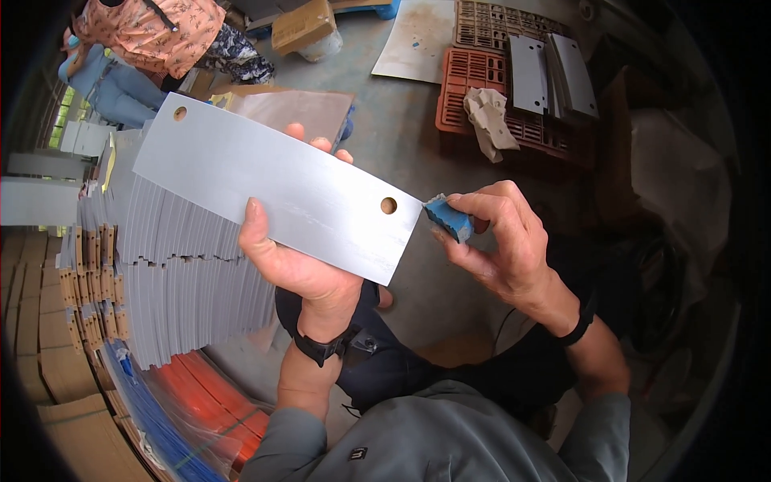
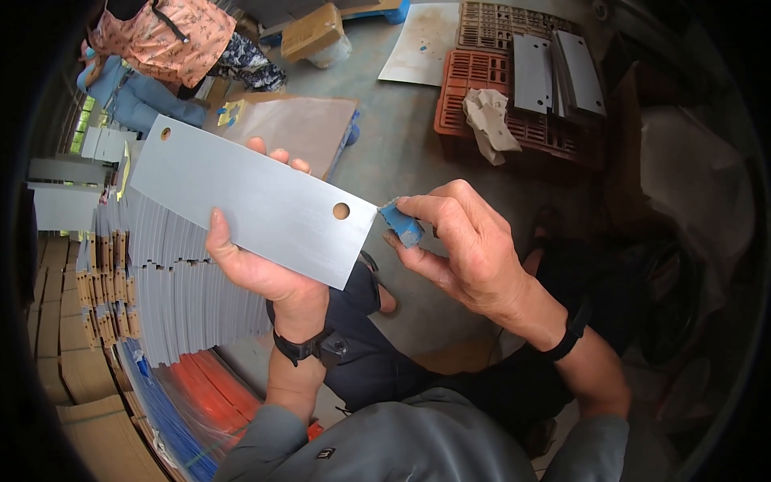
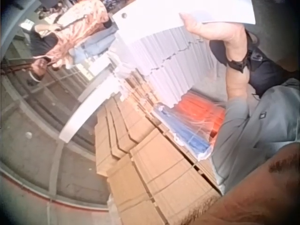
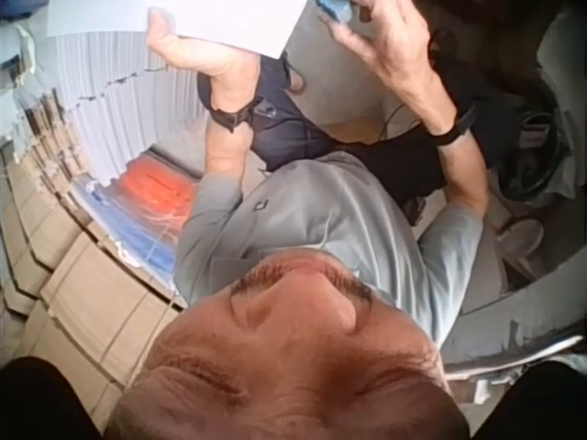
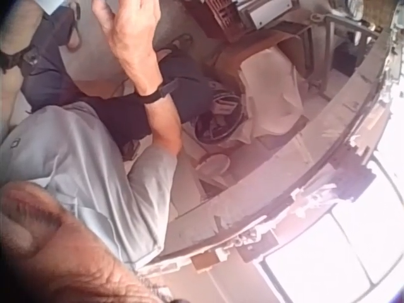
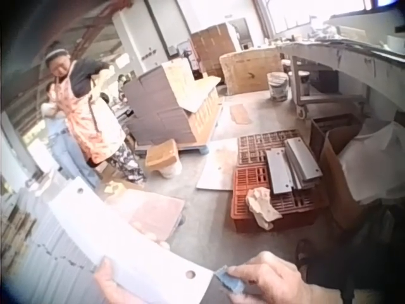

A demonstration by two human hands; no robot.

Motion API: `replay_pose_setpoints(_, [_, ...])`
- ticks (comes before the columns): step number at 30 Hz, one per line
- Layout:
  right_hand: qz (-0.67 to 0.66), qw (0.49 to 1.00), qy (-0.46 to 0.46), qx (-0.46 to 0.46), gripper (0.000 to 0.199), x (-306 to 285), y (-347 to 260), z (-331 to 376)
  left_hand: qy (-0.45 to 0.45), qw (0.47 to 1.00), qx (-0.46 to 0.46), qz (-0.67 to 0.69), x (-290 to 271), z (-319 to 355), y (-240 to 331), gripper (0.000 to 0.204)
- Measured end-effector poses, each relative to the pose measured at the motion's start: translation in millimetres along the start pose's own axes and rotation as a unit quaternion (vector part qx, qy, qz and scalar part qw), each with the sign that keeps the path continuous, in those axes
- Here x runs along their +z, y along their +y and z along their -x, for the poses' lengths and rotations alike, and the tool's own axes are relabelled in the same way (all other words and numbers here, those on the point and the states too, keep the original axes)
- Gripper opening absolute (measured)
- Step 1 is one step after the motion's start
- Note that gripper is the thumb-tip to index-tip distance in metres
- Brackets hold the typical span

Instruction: Sanding the edges of white furniture panels and wiping them clean with a cloth in a factory workshop.

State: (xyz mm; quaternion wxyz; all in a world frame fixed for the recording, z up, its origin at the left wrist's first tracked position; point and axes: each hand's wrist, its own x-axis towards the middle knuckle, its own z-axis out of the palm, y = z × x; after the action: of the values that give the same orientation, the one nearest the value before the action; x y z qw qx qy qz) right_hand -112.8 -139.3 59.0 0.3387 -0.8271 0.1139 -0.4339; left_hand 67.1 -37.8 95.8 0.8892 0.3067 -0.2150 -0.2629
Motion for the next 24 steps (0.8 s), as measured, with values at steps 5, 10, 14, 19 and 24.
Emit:
replay_pose_setpoints(5, [-0.004, 1.000, 0.002, 0.006, 0.044, -1, -2, 1, 0.004, 1.000, -0.011, 0.006, 1, -3, -2, 0.064])
replay_pose_setpoints(10, [0.025, 1.000, 0.017, 0.007, 0.043, -2, 3, -9, 0.005, 1.000, -0.003, -0.005, 1, -6, -1, 0.066])
replay_pose_setpoints(14, [0.075, 0.995, 0.062, 0.003, 0.043, -25, 2, -9, -0.029, 0.998, -0.048, 0.017, 3, 3, -9, 0.070])
replay_pose_setpoints(19, [0.075, 0.989, 0.124, -0.013, 0.046, -57, 11, -26, -0.128, 0.972, -0.198, -0.013, -8, 29, -26, 0.090])
replay_pose_setpoints(24, [-0.069, 0.976, 0.208, 0.016, 0.045, -67, 11, -41, -0.183, 0.934, -0.299, -0.063, -19, 60, -37, 0.102])
